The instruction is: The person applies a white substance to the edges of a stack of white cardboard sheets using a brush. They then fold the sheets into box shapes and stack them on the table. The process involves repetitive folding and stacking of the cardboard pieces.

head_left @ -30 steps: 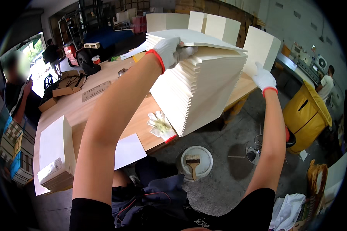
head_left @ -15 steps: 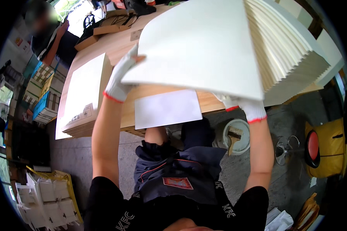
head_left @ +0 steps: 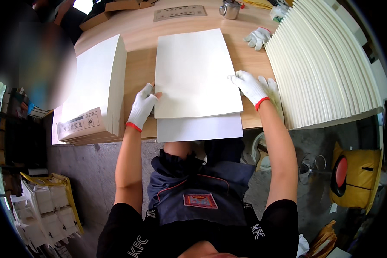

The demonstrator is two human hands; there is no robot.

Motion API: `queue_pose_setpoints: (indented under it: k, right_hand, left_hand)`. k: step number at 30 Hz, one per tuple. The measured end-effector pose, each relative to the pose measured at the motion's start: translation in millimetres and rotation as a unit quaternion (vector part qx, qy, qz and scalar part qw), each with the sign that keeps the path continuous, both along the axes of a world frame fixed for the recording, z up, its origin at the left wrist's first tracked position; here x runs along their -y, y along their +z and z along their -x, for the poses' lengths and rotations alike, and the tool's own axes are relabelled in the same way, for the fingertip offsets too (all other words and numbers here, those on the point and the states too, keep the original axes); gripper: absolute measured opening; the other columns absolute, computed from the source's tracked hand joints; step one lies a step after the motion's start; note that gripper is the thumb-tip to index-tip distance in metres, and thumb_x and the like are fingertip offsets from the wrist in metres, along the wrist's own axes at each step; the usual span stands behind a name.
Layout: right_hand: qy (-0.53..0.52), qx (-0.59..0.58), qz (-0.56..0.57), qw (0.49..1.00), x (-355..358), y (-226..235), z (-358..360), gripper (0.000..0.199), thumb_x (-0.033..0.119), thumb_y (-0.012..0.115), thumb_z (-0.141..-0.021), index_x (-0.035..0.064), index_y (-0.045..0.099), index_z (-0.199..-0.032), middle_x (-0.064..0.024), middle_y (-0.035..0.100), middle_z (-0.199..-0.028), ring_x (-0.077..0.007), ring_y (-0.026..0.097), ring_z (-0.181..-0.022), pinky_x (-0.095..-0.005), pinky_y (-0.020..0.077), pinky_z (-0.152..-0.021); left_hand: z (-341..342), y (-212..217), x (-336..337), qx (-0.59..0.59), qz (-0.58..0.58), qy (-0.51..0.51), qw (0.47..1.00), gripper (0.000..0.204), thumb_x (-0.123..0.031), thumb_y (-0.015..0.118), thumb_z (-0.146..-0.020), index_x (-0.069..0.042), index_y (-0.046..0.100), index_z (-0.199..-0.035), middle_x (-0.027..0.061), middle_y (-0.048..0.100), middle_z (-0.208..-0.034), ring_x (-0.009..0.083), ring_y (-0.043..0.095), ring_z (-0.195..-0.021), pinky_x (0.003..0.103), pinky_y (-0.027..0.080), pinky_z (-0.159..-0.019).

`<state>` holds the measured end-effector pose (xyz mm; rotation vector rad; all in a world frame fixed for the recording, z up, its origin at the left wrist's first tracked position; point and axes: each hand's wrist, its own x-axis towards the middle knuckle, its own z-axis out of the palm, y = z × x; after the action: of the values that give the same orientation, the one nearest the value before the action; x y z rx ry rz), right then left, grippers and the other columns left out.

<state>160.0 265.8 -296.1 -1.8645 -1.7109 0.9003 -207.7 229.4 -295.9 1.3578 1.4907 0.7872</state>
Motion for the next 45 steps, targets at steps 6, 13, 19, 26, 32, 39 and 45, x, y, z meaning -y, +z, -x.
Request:
queue_pose_setpoints:
  k: [6, 13, 19, 26, 32, 39, 45]
  right_hand:
    - [-0.007, 0.210, -0.254, 0.944, 72.2, -0.4, 16.0, 0.061, 0.048, 0.070, -0.087, 0.0033, 0.059, -0.127, -0.0176, 0.066, -0.116, -0.0333, 0.063, -0.107, -0.0451, 0.0477, -0.095]
    - [0.019, 0.240, -0.328, 0.913, 131.4, -26.8, 17.0, 0.065, 0.048, 0.074, -0.082, 0.0023, 0.061, -0.127, -0.0180, 0.059, -0.131, -0.0365, 0.053, -0.124, -0.0489, 0.0394, -0.106]
    - [0.030, 0.240, -0.328, 0.913, 130.9, -27.8, 14.8, 0.068, 0.052, 0.072, -0.082, 0.0013, 0.063, -0.126, -0.0172, 0.059, -0.133, -0.0360, 0.053, -0.125, -0.0491, 0.0391, -0.106]
    - [0.035, 0.237, -0.327, 0.914, 129.7, -30.9, 12.5, 0.070, 0.053, 0.072, -0.081, 0.0004, 0.063, -0.125, -0.0181, 0.060, -0.133, -0.0369, 0.053, -0.125, -0.0483, 0.0392, -0.106]
    - [0.034, 0.232, -0.333, 0.913, 130.2, -30.0, 13.4, 0.070, 0.053, 0.073, -0.080, -0.0003, 0.063, -0.125, -0.0181, 0.060, -0.132, -0.0362, 0.053, -0.125, -0.0484, 0.0390, -0.106]
    - [0.038, 0.246, -0.322, 0.913, 132.6, -25.4, 13.3, 0.068, 0.050, 0.073, -0.081, -0.0004, 0.063, -0.126, -0.0172, 0.060, -0.133, -0.0362, 0.052, -0.126, -0.0483, 0.0384, -0.107]
    - [0.040, 0.249, -0.321, 0.913, 131.5, -29.7, 13.8, 0.069, 0.051, 0.071, -0.083, -0.0011, 0.062, -0.127, -0.0171, 0.059, -0.133, -0.0359, 0.051, -0.127, -0.0479, 0.0380, -0.108]
  left_hand:
    - [9.3, -11.8, 65.1, -0.378, -0.255, -0.014, 0.890, 0.079, -0.043, 0.084, -0.072, -0.008, 0.054, -0.136, 0.0199, 0.053, -0.139, 0.0372, 0.049, -0.130, 0.043, 0.045, -0.104]
    - [9.9, -23.1, 92.2, -0.367, -0.262, -0.035, 0.892, 0.071, -0.043, 0.084, -0.067, -0.008, 0.064, -0.125, 0.0185, 0.051, -0.143, 0.0407, 0.042, -0.134, 0.051, 0.030, -0.115]
    - [9.0, -19.8, 89.7, -0.376, -0.259, -0.053, 0.888, 0.070, -0.046, 0.082, -0.069, -0.005, 0.064, -0.123, 0.0174, 0.049, -0.146, 0.0406, 0.040, -0.135, 0.051, 0.028, -0.115]
    - [10.6, -20.8, 90.1, -0.416, -0.270, -0.080, 0.865, 0.075, -0.037, 0.084, -0.069, -0.001, 0.058, -0.130, 0.0193, 0.045, -0.149, 0.0427, 0.038, -0.137, 0.048, 0.032, -0.113]
    - [12.8, -23.5, 91.1, -0.413, -0.264, -0.077, 0.868, 0.072, -0.038, 0.083, -0.070, -0.001, 0.059, -0.128, 0.0195, 0.045, -0.149, 0.0432, 0.038, -0.137, 0.048, 0.032, -0.114]
    - [9.4, -16.6, 89.3, -0.421, -0.249, -0.088, 0.868, 0.070, -0.045, 0.080, -0.073, -0.003, 0.060, -0.126, 0.0188, 0.044, -0.150, 0.0422, 0.037, -0.138, 0.050, 0.029, -0.115]
    - [10.2, -19.1, 92.2, -0.409, -0.245, -0.080, 0.876, 0.070, -0.045, 0.079, -0.074, -0.003, 0.060, -0.126, 0.0174, 0.043, -0.150, 0.0417, 0.035, -0.139, 0.052, 0.027, -0.116]
